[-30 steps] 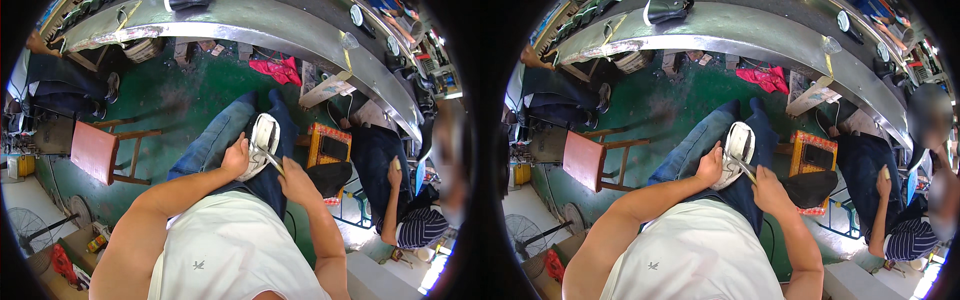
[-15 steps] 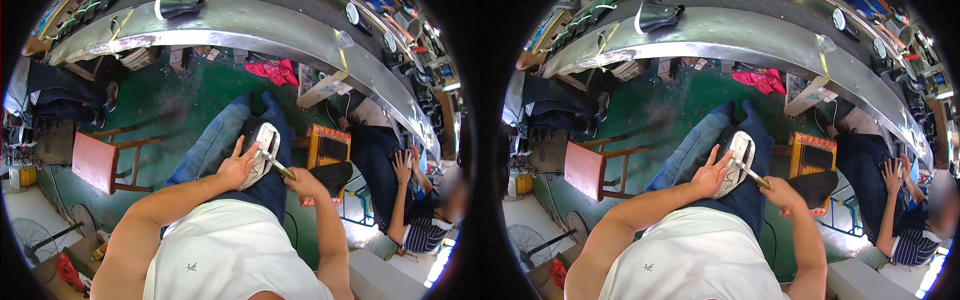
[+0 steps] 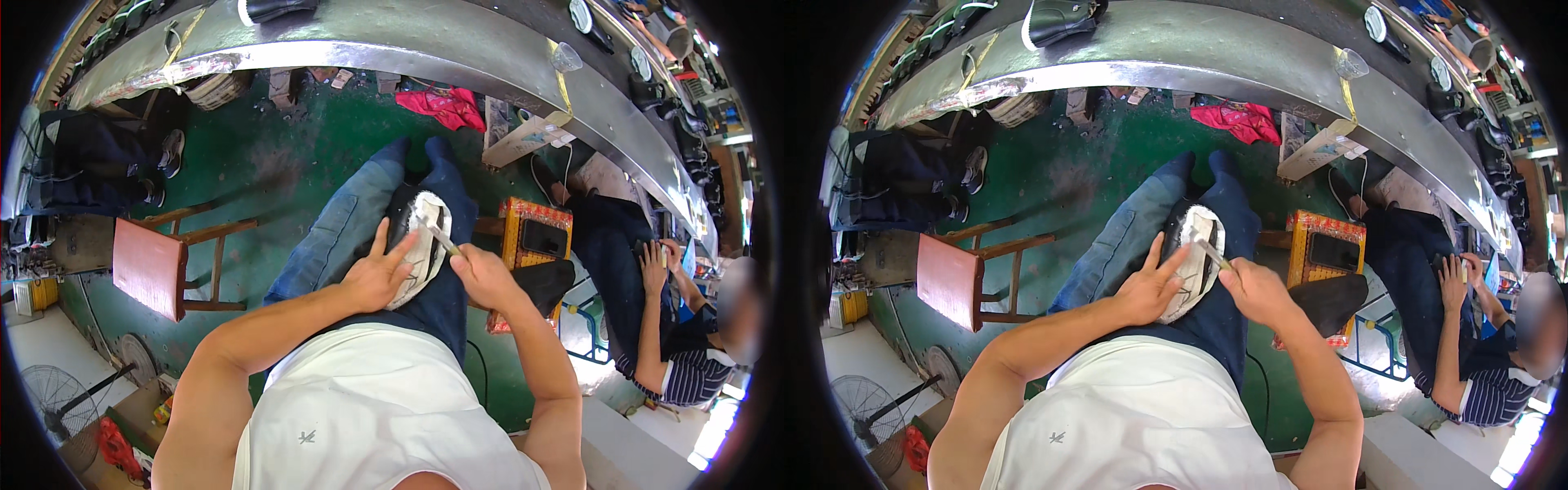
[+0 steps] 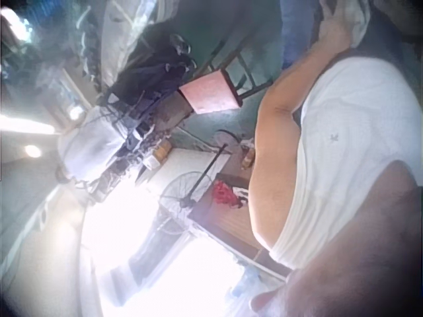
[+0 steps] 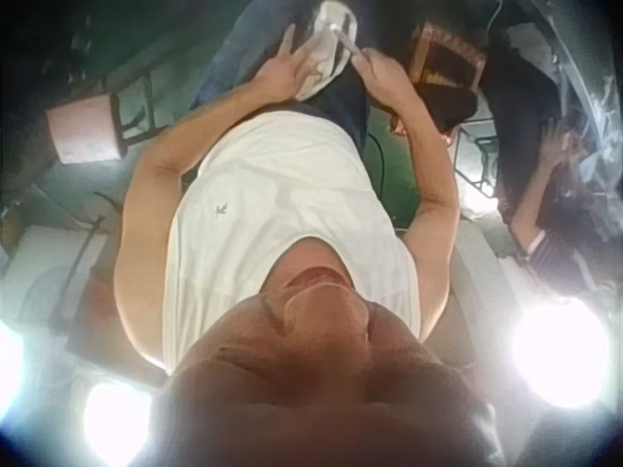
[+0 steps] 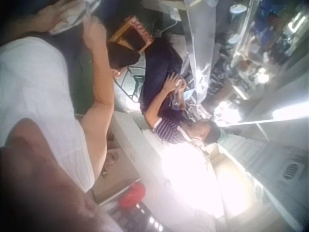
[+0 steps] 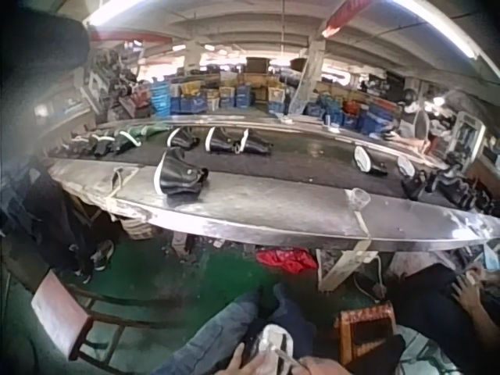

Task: Manual lasting of shoe uppers over soles using pliers and adhesive, then placing on conveyor belt.

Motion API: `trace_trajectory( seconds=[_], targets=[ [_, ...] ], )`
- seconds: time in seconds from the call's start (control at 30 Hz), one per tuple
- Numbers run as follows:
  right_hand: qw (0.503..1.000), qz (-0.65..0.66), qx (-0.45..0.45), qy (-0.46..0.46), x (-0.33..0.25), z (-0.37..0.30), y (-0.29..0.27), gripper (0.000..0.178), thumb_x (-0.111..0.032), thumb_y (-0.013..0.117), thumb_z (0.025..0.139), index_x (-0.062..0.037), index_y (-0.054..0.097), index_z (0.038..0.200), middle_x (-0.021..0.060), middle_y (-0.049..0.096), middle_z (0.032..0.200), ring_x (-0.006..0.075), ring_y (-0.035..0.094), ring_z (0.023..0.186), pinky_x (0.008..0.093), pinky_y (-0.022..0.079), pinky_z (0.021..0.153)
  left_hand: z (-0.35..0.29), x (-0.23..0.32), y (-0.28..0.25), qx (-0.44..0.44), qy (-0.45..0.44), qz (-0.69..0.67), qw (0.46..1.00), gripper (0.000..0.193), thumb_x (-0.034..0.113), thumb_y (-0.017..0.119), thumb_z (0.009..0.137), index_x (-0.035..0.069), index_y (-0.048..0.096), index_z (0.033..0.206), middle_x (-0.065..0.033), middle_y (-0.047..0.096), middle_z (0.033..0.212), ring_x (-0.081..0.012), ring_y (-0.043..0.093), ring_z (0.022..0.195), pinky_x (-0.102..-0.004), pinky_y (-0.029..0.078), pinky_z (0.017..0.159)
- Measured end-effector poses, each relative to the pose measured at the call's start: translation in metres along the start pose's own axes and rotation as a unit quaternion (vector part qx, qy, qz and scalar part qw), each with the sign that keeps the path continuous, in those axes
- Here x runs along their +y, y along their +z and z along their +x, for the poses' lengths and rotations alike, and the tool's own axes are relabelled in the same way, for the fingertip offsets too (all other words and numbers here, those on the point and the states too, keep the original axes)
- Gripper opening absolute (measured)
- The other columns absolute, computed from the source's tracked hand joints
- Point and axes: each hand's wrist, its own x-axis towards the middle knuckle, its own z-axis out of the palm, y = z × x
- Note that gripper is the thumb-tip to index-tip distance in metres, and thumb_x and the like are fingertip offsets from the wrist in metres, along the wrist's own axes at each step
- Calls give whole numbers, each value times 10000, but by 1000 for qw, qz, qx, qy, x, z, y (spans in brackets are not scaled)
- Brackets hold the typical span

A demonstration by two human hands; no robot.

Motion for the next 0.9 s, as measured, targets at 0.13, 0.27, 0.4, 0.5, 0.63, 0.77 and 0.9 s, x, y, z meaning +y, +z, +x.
trace_trajectory(
  seconds=[0.13,0.27,0.4,0.5,0.63,0.77,0.9],
  targets=[
    [994,107,-21,8,-6,-15,6,426,-371,451,1065,26,595,1010,239,658,832,436,655,809,481,503,726,-11,-7,-1,57,-28,-129,990,807,276,614,1002,-49,171,1592,-358,287,1575,-409,458,1406,-373,360,1162],
    [996,81,9,-32,2,-33,40,430,-383,455,1069,12,600,978,231,663,814,428,656,816,472,506,758,-9,-33,17,72,-6,-133,989,955,302,733,922,-55,154,1593,-344,517,1424,-404,527,1340,-370,380,1142],
    [961,264,-14,87,29,-58,53,434,-390,440,1091,7,608,1037,34,591,774,110,549,643,280,455,574,-10,-5,-10,-90,-89,-210,969,1092,234,795,832,45,75,1632,-332,557,1388,-400,583,1277,-373,412,1111],
    [889,445,62,90,32,-72,68,437,-409,484,1078,12,579,1145,41,583,859,93,521,668,267,428,563,-5,4,-30,-114,-102,-137,979,1146,186,799,788,103,39,1642,-319,565,1385,-408,594,1260,-376,437,1085],
    [839,524,104,103,40,-90,85,481,-420,517,1066,35,551,1219,16,563,911,74,488,670,225,411,566,-15,23,-85,52,68,-25,996,915,116,801,761,51,321,1538,-290,661,1239,-407,658,1159,-389,495,1024],
    [816,559,130,77,40,-100,92,400,-252,610,1015,43,527,1273,26,570,935,81,507,705,234,431,613,1,55,-133,85,156,-172,969,777,-11,822,753,56,398,1400,-151,711,1158,-179,694,1021,-327,552,897],
    [858,492,131,69,27,-110,92,356,-114,614,970,40,533,1280,29,597,964,86,552,764,239,472,703,52,74,-125,98,174,-200,959,539,221,857,810,-10,581,1212,-170,708,999,-236,707,963,-359,548,838]
  ],
)
